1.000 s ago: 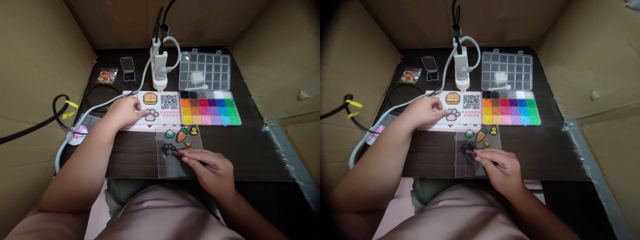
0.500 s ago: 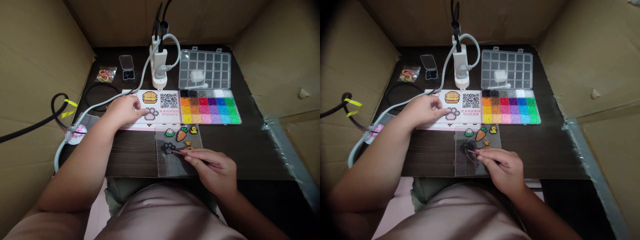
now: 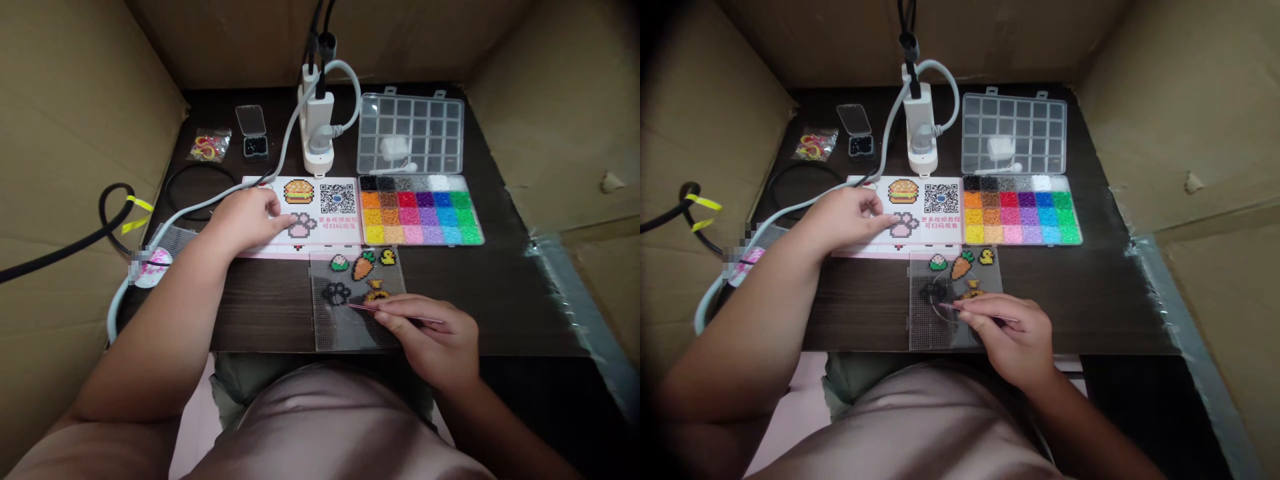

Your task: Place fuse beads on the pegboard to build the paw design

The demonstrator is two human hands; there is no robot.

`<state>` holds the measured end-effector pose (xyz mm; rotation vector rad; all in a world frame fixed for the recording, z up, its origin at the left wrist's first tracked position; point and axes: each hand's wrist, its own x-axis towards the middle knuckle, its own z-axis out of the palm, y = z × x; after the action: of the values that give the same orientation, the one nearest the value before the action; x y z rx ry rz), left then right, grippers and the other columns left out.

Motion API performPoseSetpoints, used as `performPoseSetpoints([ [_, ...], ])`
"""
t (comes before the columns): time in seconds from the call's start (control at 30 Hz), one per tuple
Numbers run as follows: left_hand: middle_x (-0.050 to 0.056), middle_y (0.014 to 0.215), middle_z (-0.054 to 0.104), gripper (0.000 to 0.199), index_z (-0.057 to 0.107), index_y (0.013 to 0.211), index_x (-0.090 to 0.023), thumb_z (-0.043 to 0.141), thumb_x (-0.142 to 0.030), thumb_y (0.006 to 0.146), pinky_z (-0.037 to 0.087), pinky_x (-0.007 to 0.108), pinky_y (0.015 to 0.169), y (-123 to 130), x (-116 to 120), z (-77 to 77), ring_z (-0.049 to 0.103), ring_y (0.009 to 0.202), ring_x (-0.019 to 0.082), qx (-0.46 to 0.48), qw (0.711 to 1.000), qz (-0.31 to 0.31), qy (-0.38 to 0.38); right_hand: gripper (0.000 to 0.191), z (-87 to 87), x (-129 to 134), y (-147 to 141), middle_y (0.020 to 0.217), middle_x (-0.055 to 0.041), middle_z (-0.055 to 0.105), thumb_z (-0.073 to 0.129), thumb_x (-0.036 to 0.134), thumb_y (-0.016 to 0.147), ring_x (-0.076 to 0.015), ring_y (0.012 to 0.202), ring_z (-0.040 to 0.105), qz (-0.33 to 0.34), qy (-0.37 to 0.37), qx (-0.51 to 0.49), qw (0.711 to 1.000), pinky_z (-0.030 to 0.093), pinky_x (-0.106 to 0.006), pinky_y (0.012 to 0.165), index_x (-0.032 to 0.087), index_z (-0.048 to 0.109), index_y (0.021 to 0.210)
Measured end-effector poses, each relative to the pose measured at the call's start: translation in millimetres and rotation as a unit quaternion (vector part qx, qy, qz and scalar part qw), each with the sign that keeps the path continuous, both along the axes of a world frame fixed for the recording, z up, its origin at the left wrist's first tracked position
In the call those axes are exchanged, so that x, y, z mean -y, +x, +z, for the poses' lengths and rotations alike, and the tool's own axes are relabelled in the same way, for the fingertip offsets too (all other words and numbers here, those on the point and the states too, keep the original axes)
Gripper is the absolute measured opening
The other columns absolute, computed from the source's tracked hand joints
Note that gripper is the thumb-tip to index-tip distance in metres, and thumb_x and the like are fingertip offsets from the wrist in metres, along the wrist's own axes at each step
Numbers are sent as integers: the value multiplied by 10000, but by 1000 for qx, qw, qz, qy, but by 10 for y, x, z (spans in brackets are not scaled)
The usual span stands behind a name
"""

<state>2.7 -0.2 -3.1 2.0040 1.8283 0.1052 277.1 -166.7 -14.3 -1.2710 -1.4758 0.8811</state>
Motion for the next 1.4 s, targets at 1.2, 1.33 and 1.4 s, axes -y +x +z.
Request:
performPoseSetpoints([
  [1.2,32,765,669,364,654,789,-254,756,-603,800,364,368,627,15,7,24,578,715,205,-3,1000,0,0,294,-31,-20,-9,850,-1,867,811,19,821,-188,716,845,26,55,-1,998,710,-244,693,302,861,885],
  [1.33,30,758,667,359,653,799,-254,753,-599,806,366,368,632,16,11,29,576,707,204,-5,1000,-1,-7,297,-27,-22,-6,858,-6,868,811,16,819,-192,720,847,20,54,-2,998,714,-248,694,299,864,891],
  [1.4,30,756,667,360,655,808,-254,749,-602,807,368,368,634,19,12,33,576,708,205,-6,1000,1,-11,291,-25,-21,-3,867,-11,869,812,17,819,-194,724,848,17,51,-2,999,714,-247,694,294,865,891],
])
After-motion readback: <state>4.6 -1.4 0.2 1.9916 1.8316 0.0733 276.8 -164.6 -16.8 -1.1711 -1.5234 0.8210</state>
